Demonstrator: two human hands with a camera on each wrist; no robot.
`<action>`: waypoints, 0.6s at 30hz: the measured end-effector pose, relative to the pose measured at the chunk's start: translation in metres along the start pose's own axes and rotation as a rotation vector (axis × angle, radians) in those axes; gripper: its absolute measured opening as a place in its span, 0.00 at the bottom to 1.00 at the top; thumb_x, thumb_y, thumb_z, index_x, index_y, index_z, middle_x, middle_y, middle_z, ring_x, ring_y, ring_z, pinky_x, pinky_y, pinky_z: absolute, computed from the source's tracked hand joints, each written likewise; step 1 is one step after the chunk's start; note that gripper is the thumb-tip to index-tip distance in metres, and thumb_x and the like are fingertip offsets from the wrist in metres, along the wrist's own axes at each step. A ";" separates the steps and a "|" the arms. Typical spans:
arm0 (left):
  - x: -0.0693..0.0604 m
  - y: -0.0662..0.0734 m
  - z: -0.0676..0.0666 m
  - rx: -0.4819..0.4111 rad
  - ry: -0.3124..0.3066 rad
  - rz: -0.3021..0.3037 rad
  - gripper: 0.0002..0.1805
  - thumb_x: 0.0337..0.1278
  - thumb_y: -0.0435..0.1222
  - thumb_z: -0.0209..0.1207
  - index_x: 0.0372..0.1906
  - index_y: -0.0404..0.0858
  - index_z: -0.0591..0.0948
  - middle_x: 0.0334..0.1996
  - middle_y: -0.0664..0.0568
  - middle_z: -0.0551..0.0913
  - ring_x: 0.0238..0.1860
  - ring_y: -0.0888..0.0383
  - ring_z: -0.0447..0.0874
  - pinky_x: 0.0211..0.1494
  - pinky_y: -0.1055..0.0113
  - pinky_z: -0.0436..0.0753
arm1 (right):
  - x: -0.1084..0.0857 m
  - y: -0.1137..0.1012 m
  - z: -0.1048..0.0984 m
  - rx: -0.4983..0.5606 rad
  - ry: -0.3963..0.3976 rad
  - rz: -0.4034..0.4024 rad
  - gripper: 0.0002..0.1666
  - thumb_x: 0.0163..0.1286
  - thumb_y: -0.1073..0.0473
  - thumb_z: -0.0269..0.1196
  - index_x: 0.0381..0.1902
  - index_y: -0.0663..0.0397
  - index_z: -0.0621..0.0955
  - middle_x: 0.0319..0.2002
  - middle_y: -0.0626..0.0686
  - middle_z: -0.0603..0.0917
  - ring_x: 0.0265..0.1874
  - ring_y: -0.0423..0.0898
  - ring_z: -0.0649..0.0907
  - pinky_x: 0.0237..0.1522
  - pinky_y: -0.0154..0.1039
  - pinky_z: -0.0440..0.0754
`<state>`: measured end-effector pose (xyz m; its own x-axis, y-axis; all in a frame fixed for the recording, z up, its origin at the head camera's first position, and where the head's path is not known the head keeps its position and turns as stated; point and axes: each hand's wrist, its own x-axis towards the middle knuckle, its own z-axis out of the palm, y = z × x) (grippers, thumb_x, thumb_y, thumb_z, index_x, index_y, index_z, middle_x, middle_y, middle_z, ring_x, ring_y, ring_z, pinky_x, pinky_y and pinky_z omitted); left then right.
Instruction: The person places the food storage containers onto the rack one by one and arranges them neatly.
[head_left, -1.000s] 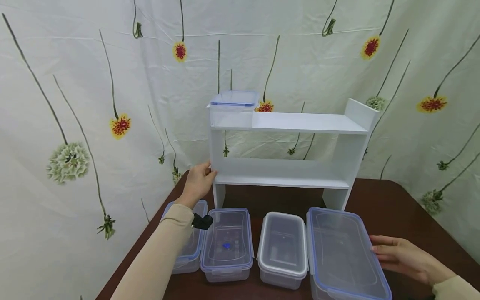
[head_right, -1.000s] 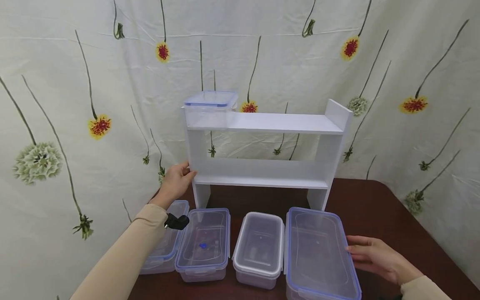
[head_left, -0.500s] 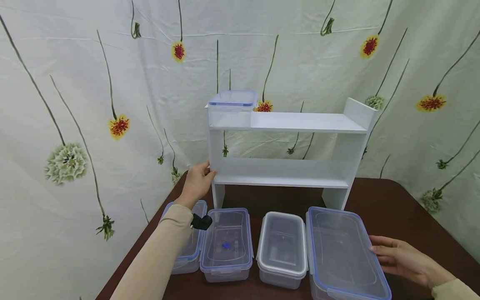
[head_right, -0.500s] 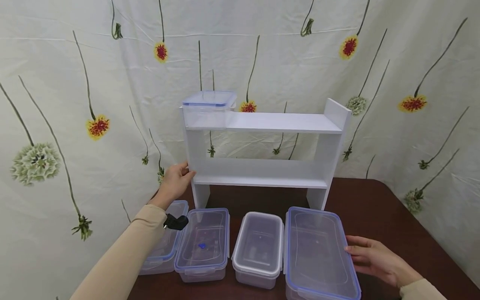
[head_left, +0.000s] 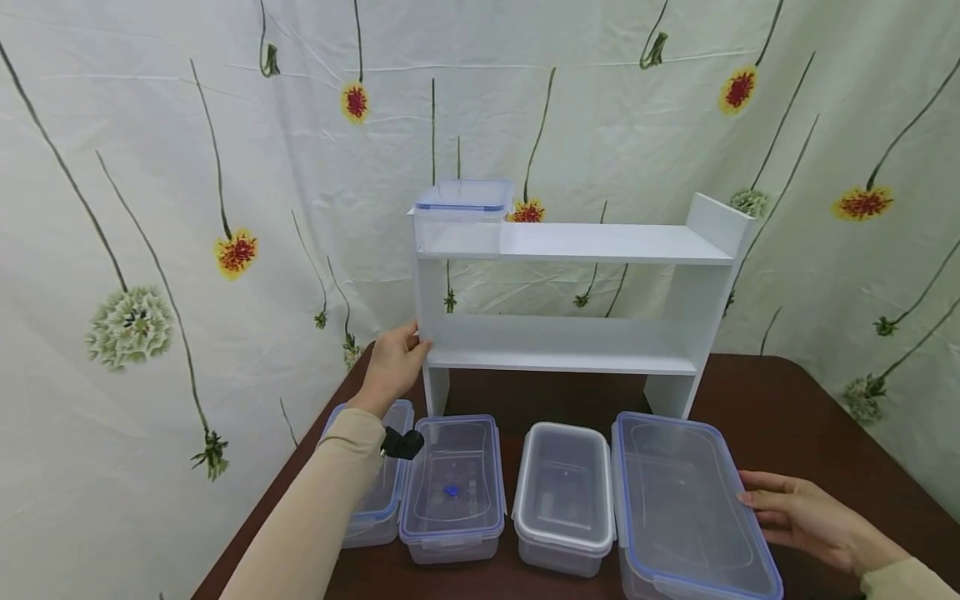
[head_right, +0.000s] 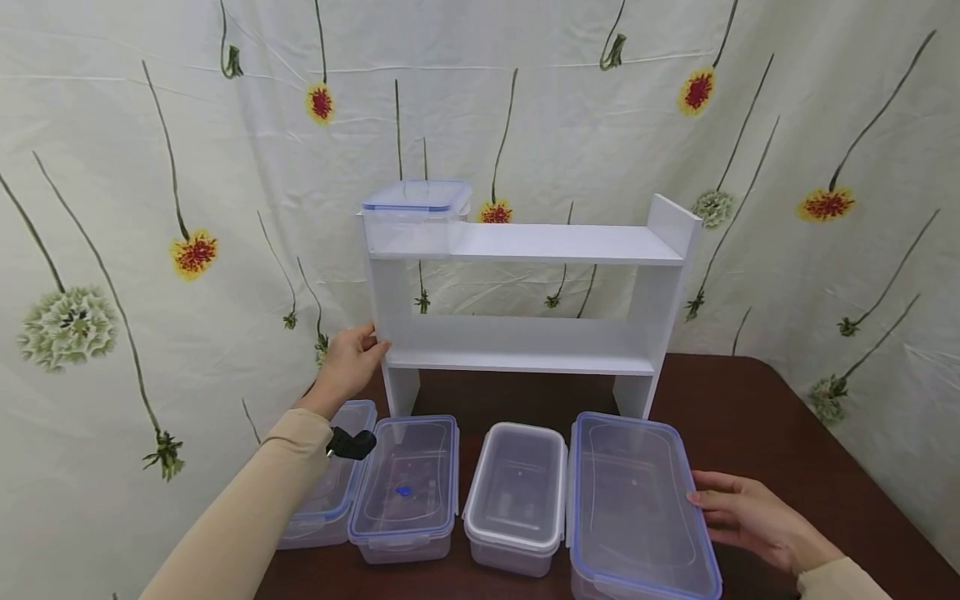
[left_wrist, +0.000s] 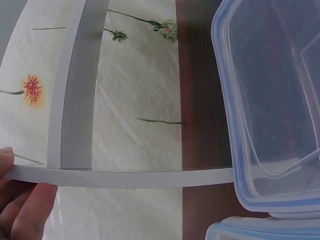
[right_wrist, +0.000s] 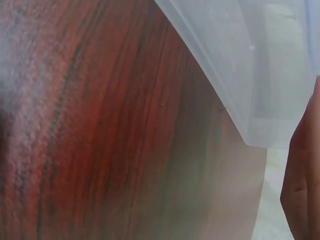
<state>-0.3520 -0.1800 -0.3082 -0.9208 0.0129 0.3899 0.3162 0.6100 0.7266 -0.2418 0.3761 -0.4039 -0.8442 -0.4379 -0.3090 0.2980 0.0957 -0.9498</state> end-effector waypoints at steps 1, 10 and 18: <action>0.000 0.000 0.000 0.000 0.000 0.000 0.27 0.72 0.32 0.55 0.73 0.33 0.69 0.63 0.34 0.78 0.63 0.42 0.80 0.60 0.48 0.83 | 0.000 0.000 0.001 0.002 0.009 0.005 0.20 0.79 0.61 0.53 0.65 0.53 0.78 0.48 0.43 0.88 0.48 0.44 0.88 0.51 0.46 0.86; -0.001 0.000 0.000 -0.010 0.007 0.002 0.27 0.71 0.31 0.55 0.73 0.34 0.69 0.61 0.34 0.80 0.61 0.42 0.81 0.58 0.48 0.84 | -0.004 0.001 0.005 0.063 0.056 -0.005 0.17 0.79 0.61 0.53 0.59 0.41 0.82 0.47 0.40 0.87 0.46 0.42 0.88 0.51 0.43 0.86; -0.002 0.003 0.001 -0.021 -0.007 0.007 0.27 0.72 0.32 0.55 0.72 0.33 0.70 0.62 0.33 0.79 0.62 0.42 0.80 0.59 0.48 0.84 | -0.005 0.005 0.009 0.127 0.043 -0.040 0.23 0.81 0.60 0.49 0.44 0.20 0.83 0.45 0.38 0.88 0.45 0.39 0.88 0.50 0.39 0.87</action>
<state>-0.3497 -0.1772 -0.3077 -0.9203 0.0227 0.3906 0.3268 0.5934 0.7356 -0.2323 0.3705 -0.4067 -0.8740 -0.4004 -0.2754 0.3154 -0.0363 -0.9482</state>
